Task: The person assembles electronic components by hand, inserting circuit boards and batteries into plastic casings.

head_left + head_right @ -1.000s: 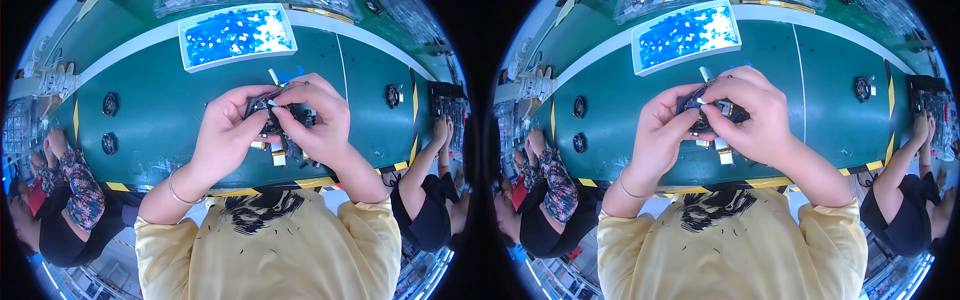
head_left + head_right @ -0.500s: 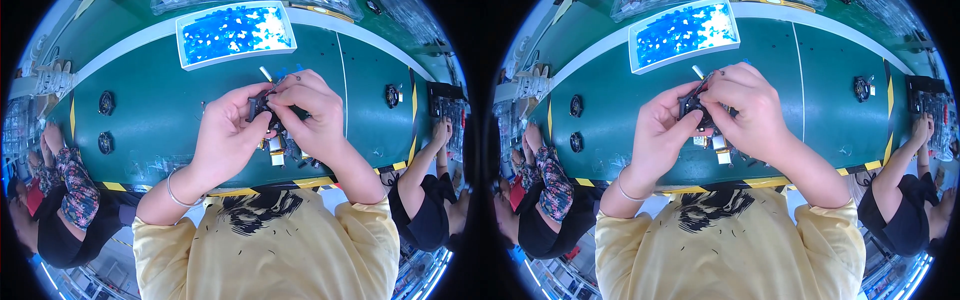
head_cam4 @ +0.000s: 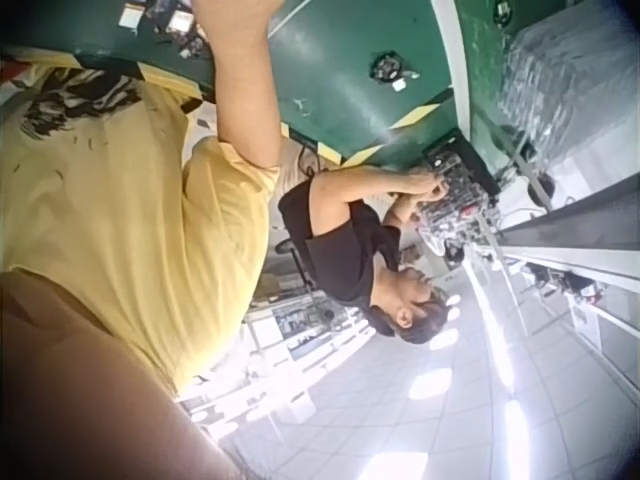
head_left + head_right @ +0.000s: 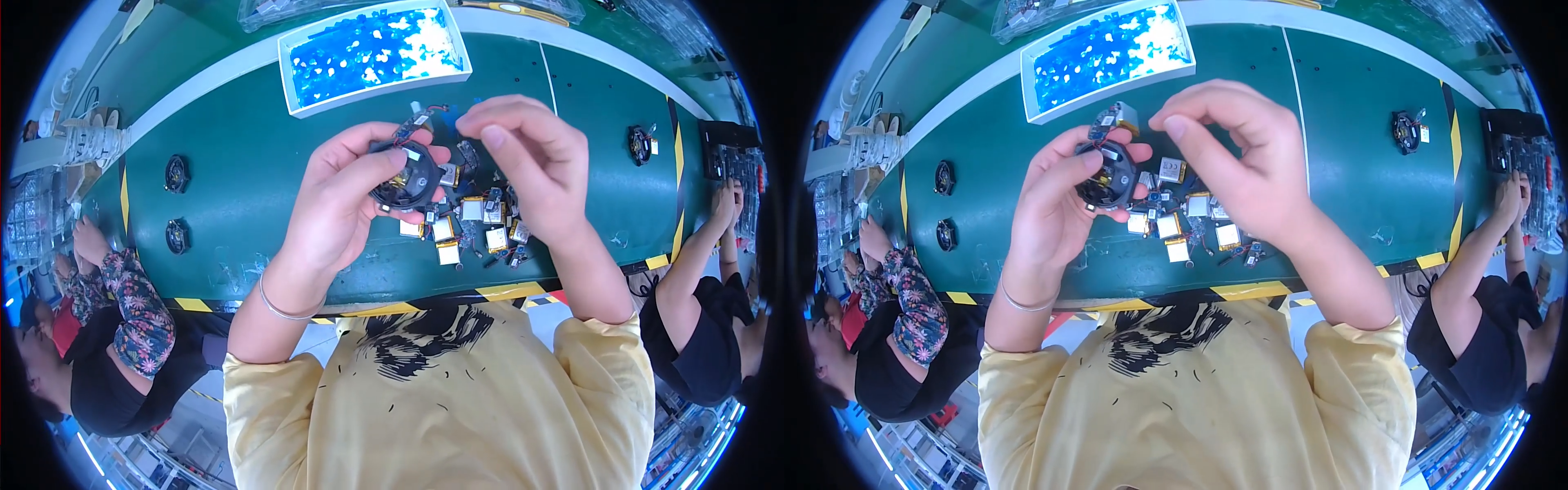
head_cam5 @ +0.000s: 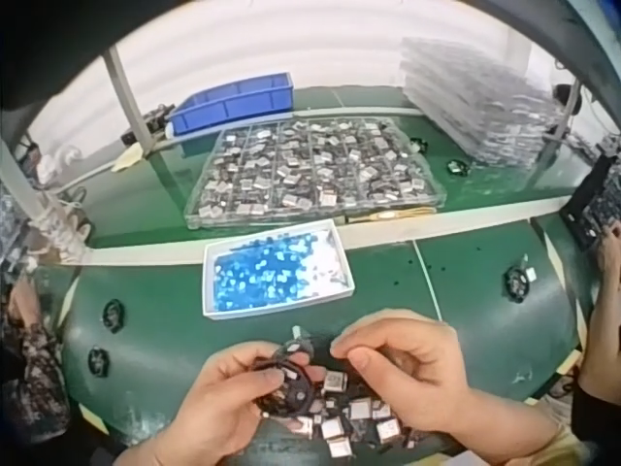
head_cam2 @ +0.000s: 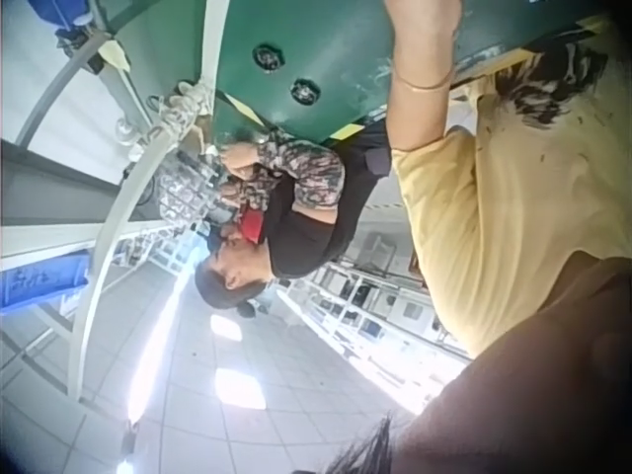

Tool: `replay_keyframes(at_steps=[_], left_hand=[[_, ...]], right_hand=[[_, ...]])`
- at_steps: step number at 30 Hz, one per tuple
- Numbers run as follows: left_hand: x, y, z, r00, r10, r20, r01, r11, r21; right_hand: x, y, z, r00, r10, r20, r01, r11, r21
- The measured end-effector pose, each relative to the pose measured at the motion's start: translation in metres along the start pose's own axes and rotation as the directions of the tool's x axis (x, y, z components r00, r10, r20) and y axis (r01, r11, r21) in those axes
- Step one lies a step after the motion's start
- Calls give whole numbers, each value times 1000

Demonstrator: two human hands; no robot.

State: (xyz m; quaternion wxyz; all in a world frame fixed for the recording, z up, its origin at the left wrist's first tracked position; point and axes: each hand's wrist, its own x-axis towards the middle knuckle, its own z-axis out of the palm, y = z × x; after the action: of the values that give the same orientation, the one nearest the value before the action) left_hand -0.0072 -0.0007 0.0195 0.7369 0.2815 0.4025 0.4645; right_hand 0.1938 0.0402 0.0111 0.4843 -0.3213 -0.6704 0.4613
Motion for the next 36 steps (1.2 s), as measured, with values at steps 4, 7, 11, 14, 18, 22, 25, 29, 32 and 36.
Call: replay_keyframes(at_steps=[4,7,11,14,18,22,25,29,32,36], left_hand=[[1,-3,1,999,15,-39,-13,998,65],[4,-6,-4,1000,20,-3,-19,997,79],[4,-15,6,990,139,8,-139,977,161],[-2,-9,7,982,156,103,-179,944,276],[2,22,-28,923,373,96,-343,682,646],[-7,45,-60,936,332,114,-197,228,954],[-16,47,-47,994,100,42,-45,27,999],[-22,41,-43,977,145,157,-151,-47,987],[-16,31,-46,942,139,305,-299,-65,952],[-5,24,-43,916,151,371,-372,-20,928]], right_hand=[[-2,2,-3,999,-32,24,33,999,-28],[-2,-2,2,998,-65,7,66,994,-92],[1,-7,13,970,-203,135,237,918,-319],[16,-10,-14,943,-209,258,296,881,-368],[18,-27,-113,962,13,272,134,846,-516],[7,-12,-146,974,181,-134,-208,501,-840],[15,-10,-120,965,179,-193,-258,494,-830],[17,3,-81,998,3,61,49,563,-825],[16,-1,-53,991,-32,126,115,673,-731],[11,-4,-30,985,-26,171,135,732,-668]])
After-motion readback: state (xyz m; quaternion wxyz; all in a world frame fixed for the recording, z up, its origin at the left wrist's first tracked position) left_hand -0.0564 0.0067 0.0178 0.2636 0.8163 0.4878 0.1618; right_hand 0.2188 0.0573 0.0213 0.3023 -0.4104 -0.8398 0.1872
